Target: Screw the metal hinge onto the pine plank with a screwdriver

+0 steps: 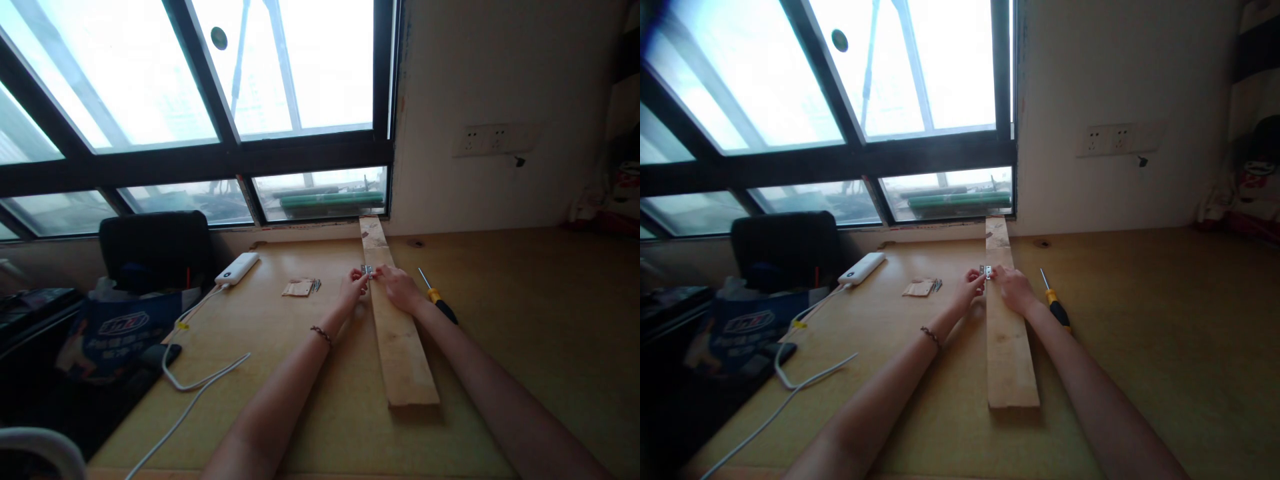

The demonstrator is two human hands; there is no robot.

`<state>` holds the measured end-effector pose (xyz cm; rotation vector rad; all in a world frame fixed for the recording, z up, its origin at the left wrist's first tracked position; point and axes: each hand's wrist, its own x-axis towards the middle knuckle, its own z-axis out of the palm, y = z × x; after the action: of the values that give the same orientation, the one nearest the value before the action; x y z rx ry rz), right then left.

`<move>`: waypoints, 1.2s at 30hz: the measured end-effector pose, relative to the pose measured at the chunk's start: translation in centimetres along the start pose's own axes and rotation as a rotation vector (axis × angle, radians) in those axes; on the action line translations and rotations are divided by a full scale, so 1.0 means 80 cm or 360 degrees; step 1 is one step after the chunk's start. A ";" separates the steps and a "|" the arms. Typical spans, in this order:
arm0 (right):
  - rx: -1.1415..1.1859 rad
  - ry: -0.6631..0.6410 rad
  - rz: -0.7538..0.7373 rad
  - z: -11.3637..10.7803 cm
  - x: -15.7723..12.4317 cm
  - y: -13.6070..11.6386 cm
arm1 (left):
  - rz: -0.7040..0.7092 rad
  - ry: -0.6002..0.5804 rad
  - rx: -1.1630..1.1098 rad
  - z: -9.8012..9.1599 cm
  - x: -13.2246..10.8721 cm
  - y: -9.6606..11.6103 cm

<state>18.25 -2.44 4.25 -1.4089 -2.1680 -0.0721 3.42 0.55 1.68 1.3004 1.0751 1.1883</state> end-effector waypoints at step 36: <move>0.0198 0.0428 0.0313 -0.016 -0.083 -0.014 | -0.0039 0.1267 0.1381 -0.213 -0.023 -0.018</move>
<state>19.82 -8.89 2.53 -1.4436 -1.7786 -0.0498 -13.66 0.71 -0.12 1.4342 2.3633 1.2999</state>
